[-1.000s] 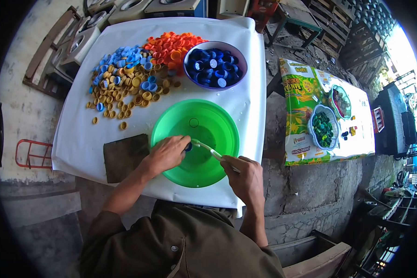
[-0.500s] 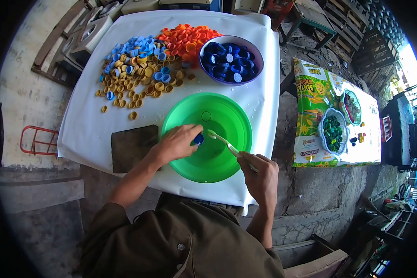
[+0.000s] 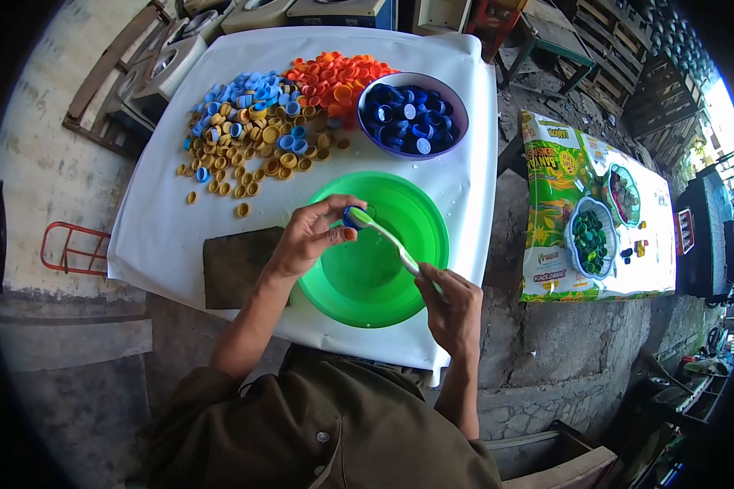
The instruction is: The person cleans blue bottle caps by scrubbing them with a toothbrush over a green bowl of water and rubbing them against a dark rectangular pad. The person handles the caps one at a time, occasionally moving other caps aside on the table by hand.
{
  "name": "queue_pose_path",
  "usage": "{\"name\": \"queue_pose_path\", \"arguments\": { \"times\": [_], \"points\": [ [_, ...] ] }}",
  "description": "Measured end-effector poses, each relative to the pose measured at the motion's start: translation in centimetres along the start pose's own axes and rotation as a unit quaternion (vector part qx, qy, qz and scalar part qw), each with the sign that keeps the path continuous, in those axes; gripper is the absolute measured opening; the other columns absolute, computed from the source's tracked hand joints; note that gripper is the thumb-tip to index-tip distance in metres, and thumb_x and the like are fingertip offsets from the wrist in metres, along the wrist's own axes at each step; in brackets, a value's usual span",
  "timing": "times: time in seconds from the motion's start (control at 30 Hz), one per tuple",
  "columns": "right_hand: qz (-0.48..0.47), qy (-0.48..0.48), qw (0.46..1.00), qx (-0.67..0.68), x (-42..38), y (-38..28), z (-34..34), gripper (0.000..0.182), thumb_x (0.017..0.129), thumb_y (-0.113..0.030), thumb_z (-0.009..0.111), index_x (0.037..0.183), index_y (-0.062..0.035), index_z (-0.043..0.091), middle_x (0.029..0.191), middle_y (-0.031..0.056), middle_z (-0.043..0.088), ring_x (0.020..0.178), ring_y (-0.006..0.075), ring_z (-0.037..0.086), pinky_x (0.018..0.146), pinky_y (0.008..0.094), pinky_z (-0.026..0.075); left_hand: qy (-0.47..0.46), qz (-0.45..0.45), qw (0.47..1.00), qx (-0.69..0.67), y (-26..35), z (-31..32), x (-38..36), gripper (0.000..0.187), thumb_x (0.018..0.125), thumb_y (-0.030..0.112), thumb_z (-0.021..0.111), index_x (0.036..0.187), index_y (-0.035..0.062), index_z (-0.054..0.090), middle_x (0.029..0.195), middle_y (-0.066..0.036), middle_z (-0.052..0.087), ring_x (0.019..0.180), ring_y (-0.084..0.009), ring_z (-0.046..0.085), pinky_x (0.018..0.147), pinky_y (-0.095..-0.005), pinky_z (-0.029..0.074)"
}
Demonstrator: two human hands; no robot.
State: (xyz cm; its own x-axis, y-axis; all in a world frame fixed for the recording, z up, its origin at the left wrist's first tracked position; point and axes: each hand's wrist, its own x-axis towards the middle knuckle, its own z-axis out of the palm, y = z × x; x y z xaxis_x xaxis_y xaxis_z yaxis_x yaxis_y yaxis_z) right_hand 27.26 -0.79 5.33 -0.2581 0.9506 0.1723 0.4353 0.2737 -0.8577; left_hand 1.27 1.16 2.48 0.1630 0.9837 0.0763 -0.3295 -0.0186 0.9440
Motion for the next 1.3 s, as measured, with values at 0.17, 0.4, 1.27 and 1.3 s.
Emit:
{"name": "queue_pose_path", "arguments": {
  "times": [0.17, 0.4, 1.27, 1.3],
  "points": [
    [-0.049, 0.014, 0.999, 0.013, 0.0, -0.3, 1.4, 0.021, 0.087, 0.002, 0.070, 0.108, 0.0037, 0.070, 0.077, 0.0164, 0.067, 0.061, 0.0242, 0.064, 0.056, 0.0330, 0.047, 0.046, -0.010, 0.991, -0.124, -0.4, 1.3, 0.4, 0.043, 0.099, 0.011, 0.061, 0.139, -0.0018, 0.050, 0.118, -0.013, 0.065, 0.096, -0.0156, 0.062, 0.087, -0.0303, 0.054],
    [-0.056, 0.035, 0.998, -0.021, -0.1, -0.7, 2.0, 0.023, 0.086, 0.003, 0.070, 0.109, 0.0033, 0.070, 0.077, 0.0162, 0.067, 0.062, 0.0258, 0.065, 0.057, 0.0330, 0.048, 0.055, -0.018, 0.976, -0.208, -1.0, 1.5, 0.4, 0.042, 0.105, 0.023, 0.052, 0.138, -0.0036, 0.050, 0.110, -0.013, 0.064, 0.091, -0.0162, 0.061, 0.084, -0.0326, 0.053],
    [-0.041, 0.091, 0.995, -0.026, -0.4, -0.6, 3.2, 0.021, 0.086, 0.002, 0.071, 0.107, 0.0032, 0.072, 0.075, 0.0149, 0.067, 0.065, 0.0187, 0.066, 0.060, 0.0307, 0.048, 0.200, -0.004, 0.979, -0.040, 0.0, 1.2, -0.3, 0.021, 0.098, -0.002, 0.049, 0.117, -0.0007, 0.057, 0.093, -0.007, 0.060, 0.080, -0.0119, 0.060, 0.076, -0.0287, 0.055],
    [-0.045, 0.085, 0.995, -0.020, -0.3, -0.7, 3.2, 0.022, 0.086, 0.002, 0.070, 0.108, 0.0039, 0.071, 0.074, 0.0148, 0.067, 0.064, 0.0184, 0.065, 0.058, 0.0302, 0.047, 0.187, -0.009, 0.981, -0.046, -0.4, 1.3, -0.4, 0.023, 0.099, -0.002, 0.050, 0.120, -0.0002, 0.057, 0.094, -0.007, 0.061, 0.082, -0.0129, 0.062, 0.076, -0.0295, 0.056]
  ]
}}
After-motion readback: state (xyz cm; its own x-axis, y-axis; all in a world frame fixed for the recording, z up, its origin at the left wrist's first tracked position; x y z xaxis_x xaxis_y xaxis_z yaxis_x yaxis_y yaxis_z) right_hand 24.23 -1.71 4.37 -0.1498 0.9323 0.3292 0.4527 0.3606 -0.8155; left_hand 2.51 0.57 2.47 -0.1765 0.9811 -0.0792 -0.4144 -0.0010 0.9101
